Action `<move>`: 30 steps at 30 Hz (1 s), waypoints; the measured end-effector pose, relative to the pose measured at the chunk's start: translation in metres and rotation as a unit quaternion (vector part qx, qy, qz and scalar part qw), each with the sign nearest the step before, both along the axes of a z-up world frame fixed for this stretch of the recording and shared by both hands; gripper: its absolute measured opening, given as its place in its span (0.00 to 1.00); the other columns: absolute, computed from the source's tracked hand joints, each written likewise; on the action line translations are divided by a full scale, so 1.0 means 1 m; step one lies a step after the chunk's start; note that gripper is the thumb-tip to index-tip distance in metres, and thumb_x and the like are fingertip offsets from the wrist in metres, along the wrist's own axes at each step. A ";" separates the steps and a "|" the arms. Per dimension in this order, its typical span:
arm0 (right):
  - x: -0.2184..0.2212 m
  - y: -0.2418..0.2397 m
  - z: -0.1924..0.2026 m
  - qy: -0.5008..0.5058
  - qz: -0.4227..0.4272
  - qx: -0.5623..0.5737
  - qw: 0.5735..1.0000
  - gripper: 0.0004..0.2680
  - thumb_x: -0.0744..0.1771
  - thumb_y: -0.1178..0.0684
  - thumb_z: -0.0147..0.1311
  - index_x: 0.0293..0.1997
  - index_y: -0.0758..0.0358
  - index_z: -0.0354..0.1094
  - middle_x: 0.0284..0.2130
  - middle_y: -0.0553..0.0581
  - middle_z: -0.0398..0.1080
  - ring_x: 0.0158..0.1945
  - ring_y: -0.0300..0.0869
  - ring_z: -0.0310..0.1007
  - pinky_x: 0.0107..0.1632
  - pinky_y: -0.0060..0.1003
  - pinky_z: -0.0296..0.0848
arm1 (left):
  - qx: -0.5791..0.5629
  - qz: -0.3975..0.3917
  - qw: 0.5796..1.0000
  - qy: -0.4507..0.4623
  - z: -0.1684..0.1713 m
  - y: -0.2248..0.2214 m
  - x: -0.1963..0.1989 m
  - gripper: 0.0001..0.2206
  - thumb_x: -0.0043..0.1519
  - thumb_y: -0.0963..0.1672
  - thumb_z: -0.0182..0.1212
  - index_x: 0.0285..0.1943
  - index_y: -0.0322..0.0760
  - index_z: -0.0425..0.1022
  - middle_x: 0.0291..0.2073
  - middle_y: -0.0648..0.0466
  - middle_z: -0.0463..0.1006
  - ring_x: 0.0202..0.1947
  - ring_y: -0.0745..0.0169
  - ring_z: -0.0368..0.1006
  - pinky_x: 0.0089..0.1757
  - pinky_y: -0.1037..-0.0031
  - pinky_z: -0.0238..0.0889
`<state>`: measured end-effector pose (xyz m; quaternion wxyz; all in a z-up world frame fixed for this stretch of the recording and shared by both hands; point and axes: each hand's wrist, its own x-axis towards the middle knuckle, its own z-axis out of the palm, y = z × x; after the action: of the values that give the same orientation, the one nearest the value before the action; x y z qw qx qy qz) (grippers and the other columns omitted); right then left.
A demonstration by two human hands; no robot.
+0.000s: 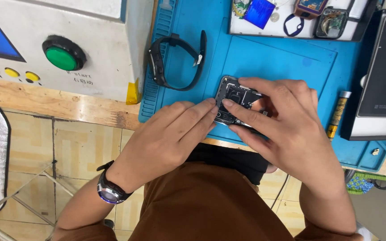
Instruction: Using a precision screwdriver to remove screws and internal components from a smartphone on a repair bench.
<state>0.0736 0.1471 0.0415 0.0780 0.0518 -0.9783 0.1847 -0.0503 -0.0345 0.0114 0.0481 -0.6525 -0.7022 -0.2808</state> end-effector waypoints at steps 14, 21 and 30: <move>-0.007 -0.008 0.011 -0.075 -0.031 0.037 0.996 0.11 0.64 0.51 0.61 0.49 0.61 0.71 0.51 0.68 0.64 0.45 0.54 0.58 0.48 0.44 0.59 | 0.003 -0.018 0.980 -0.200 -0.008 -0.004 -0.011 0.13 0.67 0.39 0.53 0.59 0.27 0.62 0.48 0.42 0.74 0.45 0.53 0.71 0.48 0.68 0.69; -0.010 -0.008 0.009 -0.084 -0.023 0.035 0.996 0.11 0.64 0.52 0.61 0.49 0.61 0.72 0.52 0.69 0.64 0.46 0.56 0.59 0.48 0.46 0.58 | 0.015 -0.010 0.981 -0.192 -0.008 -0.004 -0.013 0.12 0.67 0.38 0.51 0.58 0.27 0.64 0.48 0.42 0.75 0.44 0.53 0.73 0.47 0.68 0.70; -0.013 -0.007 0.009 -0.089 -0.017 0.032 0.995 0.08 0.65 0.54 0.59 0.45 0.63 0.71 0.51 0.71 0.63 0.44 0.58 0.58 0.47 0.46 0.61 | -0.008 -0.004 0.992 -0.129 -0.010 -0.004 -0.012 0.11 0.66 0.37 0.54 0.57 0.30 0.68 0.51 0.43 0.71 0.41 0.53 0.70 0.47 0.65 0.69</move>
<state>0.0607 0.1403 0.0508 -0.0082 0.0213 -0.9874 0.1563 -0.0618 -0.0386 0.0009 -0.0494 -0.6139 -0.7024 -0.3568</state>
